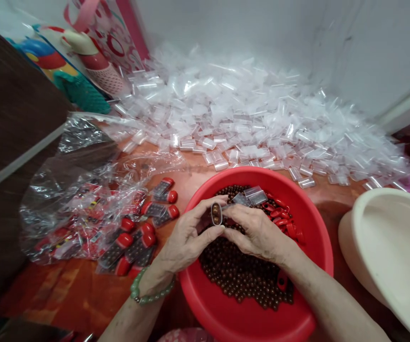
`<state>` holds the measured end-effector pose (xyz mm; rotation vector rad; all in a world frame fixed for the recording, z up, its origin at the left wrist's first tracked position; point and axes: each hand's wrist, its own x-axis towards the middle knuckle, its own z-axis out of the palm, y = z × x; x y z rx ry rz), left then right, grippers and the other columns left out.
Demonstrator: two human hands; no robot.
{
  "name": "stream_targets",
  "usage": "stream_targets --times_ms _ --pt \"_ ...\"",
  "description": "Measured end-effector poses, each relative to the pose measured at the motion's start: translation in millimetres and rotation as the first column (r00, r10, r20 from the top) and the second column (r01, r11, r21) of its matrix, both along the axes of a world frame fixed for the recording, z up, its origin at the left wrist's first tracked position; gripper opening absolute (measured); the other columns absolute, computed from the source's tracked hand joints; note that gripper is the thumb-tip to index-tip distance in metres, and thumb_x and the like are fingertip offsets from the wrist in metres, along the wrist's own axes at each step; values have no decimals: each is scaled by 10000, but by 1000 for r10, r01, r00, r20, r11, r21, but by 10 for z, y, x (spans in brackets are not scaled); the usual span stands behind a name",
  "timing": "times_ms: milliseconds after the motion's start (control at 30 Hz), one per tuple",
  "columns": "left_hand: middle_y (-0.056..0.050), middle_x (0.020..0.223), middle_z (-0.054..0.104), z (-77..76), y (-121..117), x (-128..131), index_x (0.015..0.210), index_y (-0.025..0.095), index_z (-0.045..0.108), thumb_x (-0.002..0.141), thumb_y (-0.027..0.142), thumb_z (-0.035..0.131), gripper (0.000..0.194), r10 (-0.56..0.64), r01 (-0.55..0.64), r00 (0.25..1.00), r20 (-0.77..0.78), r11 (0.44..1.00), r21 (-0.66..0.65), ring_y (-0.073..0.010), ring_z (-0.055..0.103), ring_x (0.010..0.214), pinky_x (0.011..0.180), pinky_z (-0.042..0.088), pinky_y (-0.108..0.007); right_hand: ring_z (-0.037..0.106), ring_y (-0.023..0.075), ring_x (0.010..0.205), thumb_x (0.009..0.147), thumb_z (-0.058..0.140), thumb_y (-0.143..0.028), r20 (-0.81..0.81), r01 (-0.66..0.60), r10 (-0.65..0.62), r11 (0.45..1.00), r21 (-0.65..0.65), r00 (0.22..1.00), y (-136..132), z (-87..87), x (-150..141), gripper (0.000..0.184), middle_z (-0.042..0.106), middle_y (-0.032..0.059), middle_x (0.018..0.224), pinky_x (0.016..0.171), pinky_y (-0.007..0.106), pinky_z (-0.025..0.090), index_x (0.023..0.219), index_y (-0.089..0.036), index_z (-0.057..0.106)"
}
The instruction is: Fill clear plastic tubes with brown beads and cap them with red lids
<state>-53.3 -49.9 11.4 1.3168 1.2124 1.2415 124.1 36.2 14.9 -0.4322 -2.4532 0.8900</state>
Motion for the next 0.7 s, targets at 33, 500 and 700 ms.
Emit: stream_targets --times_ms 33,500,700 --pt "-117 1291 638 3 6 -2 1278 178 529 912 300 608 393 1 -1 1000 11 1000 -18 -243 613 1176 1042 470 -376 694 173 882 940 580 -200 -1 16 -16 1000 16 1000 7 22 8 158 722 78 962 782 284 562 1093 -188 618" --pt "-75 1136 669 41 44 10 1199 180 551 897 246 597 313 -32 32 990 -140 999 -4 -219 625 1035 939 481 -338 682 169 861 941 519 -112 -97 84 -80 996 38 992 -43 135 34 345 716 68 1001 744 292 560 1263 -227 563" --pt "-87 1166 680 47 47 6 1196 171 548 894 214 597 309 -43 51 985 -168 998 46 -224 636 1060 952 482 -346 653 164 852 957 492 -122 -42 52 -52 999 -8 998 -39 135 47 349 685 63 993 736 289 541 1285 -228 542"
